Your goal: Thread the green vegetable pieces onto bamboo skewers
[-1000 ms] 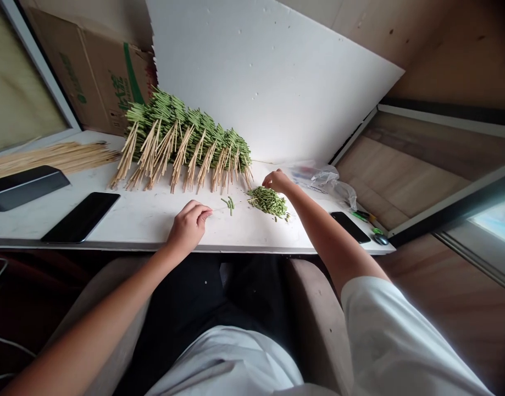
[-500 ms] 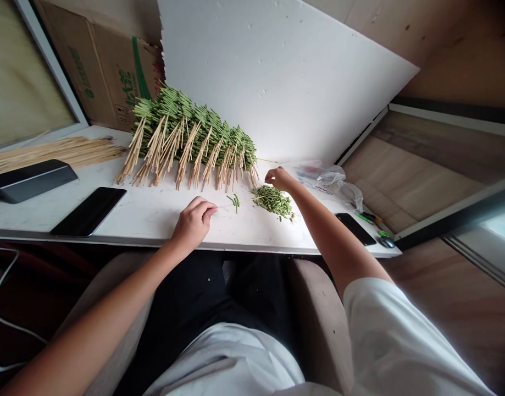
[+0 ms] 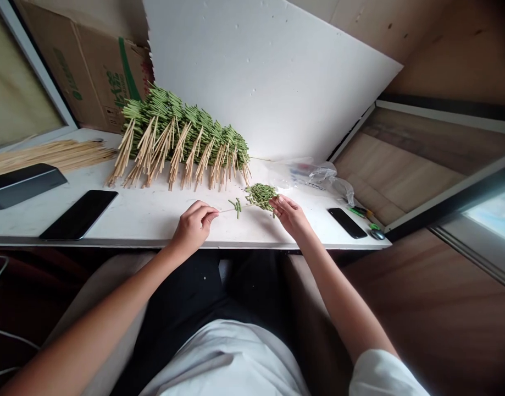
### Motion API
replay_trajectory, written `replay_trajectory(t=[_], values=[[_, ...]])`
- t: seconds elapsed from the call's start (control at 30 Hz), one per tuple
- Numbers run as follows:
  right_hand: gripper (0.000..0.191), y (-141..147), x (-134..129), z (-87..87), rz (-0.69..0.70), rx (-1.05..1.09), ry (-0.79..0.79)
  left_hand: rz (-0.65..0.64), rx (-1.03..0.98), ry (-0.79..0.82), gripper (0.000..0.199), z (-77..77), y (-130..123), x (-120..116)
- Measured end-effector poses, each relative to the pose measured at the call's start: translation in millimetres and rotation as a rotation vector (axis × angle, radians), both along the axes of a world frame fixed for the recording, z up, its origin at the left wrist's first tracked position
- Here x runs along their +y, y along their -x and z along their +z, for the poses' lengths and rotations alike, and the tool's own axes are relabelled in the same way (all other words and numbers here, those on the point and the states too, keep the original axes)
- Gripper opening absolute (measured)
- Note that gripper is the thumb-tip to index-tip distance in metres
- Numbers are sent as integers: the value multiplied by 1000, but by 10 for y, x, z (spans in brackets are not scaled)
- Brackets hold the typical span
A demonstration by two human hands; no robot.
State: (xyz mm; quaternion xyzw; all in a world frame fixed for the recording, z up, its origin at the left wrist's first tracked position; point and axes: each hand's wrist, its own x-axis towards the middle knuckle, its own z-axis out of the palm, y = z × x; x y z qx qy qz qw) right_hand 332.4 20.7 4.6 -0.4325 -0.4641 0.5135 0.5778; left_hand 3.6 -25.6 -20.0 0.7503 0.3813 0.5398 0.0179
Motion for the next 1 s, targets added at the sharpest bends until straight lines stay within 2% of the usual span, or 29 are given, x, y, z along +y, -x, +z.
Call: replay_trajectory(t=[0.1, 0.23, 0.63, 1.0], values=[[39, 26, -204, -34, 57, 96, 35, -32, 2, -18, 15, 31, -65, -63], [41, 106, -347, -81, 115, 174, 63, -61, 13, -16, 14, 57, -124, -133], [36, 187, -414, -100, 200, 314, 100, -48, 35, -24, 15, 58, -144, -155], [31, 298, -510, 45, 53, 189, -26, -28, 29, -40, 16, 60, -141, -173]])
